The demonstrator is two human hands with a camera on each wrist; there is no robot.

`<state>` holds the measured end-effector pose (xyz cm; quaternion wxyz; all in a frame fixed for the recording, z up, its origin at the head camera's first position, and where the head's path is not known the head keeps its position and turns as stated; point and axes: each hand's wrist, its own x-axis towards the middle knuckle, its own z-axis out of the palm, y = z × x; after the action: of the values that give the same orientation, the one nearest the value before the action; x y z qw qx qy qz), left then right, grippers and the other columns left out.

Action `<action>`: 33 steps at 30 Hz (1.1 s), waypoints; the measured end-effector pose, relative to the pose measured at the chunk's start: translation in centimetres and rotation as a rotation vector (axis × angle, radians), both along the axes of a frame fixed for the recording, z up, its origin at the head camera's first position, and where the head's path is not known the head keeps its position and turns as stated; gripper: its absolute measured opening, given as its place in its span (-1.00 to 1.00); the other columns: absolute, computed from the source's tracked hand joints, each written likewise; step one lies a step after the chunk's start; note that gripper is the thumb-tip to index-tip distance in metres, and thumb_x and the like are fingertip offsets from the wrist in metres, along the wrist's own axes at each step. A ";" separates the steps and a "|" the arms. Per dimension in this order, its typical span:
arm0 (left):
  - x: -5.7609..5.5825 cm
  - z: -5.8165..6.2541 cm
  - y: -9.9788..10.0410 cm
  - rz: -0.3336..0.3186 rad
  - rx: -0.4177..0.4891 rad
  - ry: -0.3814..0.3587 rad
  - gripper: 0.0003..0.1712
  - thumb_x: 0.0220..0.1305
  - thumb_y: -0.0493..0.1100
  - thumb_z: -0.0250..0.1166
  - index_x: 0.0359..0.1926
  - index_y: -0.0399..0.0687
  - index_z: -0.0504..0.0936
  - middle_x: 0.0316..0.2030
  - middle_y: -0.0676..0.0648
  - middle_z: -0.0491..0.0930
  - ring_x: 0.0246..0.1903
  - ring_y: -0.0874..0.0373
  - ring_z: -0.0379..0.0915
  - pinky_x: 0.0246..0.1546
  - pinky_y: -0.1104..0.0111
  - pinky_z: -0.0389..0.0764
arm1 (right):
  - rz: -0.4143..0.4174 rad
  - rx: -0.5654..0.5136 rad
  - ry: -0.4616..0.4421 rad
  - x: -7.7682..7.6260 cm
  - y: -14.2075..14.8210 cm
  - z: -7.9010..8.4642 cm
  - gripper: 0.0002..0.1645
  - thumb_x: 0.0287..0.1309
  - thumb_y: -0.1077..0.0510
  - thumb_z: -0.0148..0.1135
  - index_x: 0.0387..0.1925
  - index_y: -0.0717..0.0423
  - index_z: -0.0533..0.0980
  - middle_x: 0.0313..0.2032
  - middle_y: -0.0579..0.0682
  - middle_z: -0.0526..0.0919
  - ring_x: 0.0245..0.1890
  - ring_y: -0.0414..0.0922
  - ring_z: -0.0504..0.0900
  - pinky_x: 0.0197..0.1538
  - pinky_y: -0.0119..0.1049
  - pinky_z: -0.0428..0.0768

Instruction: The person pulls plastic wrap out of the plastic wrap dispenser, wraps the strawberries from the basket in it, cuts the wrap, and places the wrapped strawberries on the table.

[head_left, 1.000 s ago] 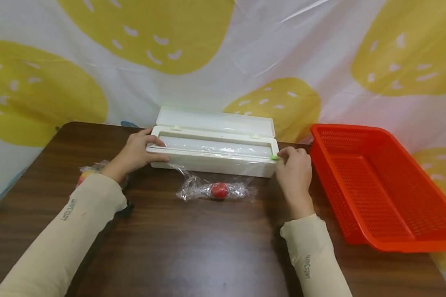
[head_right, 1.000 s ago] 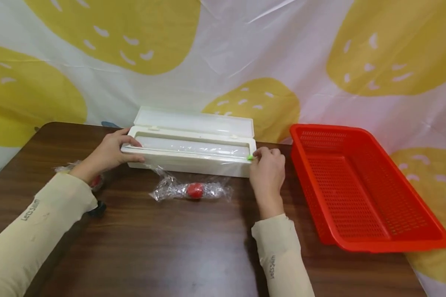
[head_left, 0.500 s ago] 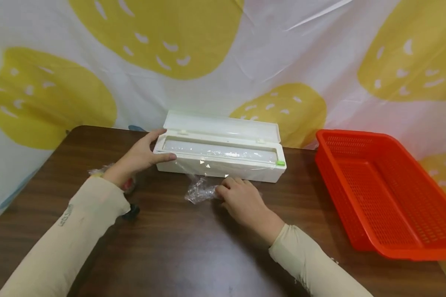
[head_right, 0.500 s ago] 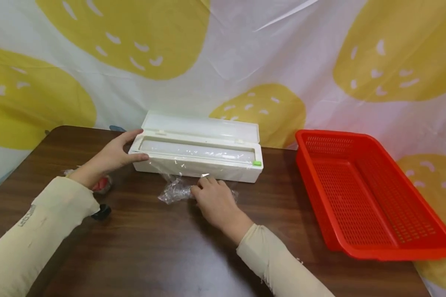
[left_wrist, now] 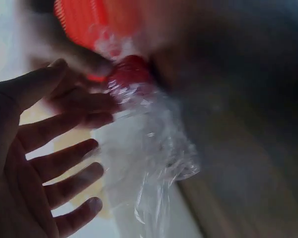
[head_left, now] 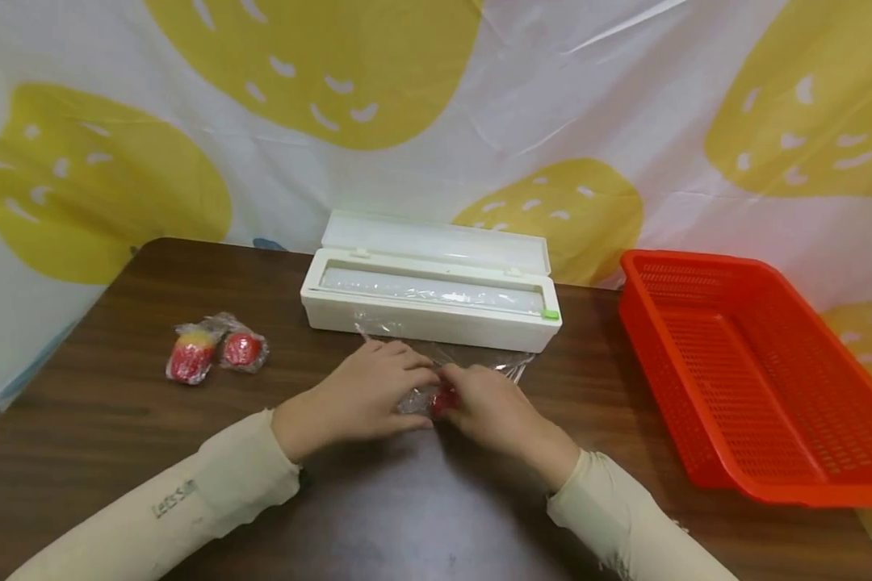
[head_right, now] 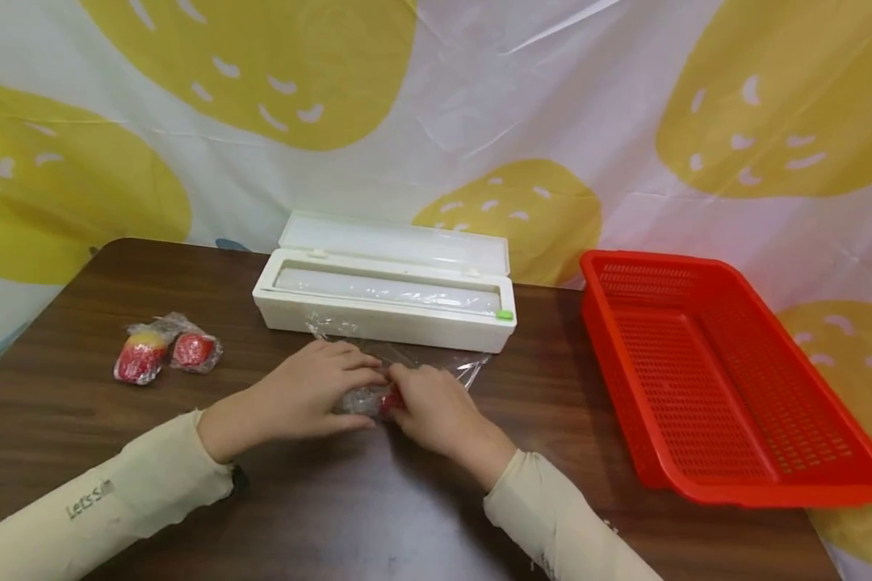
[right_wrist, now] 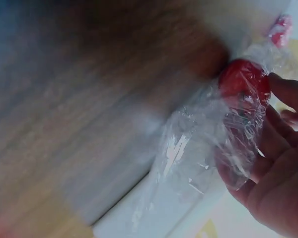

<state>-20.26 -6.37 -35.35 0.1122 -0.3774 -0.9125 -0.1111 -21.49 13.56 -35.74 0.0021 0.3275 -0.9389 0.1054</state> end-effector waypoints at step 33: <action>-2.3 -2.6 1.7 0.123 -0.069 -0.106 -0.73 0.34 0.06 0.11 -0.15 0.10 0.68 -0.21 0.00 0.70 -0.16 0.05 0.61 -0.17 0.10 0.56 | 0.039 0.161 0.261 2.8 0.1 -1.1 -0.41 0.10 -0.03 0.25 0.11 0.20 0.49 0.12 0.08 0.58 0.16 0.02 0.53 0.24 0.04 0.43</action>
<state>-22.57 -4.64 -37.93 0.0574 -0.3181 -0.9418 -0.0922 -18.66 13.66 -36.82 0.0961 0.3559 -0.9295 -0.0135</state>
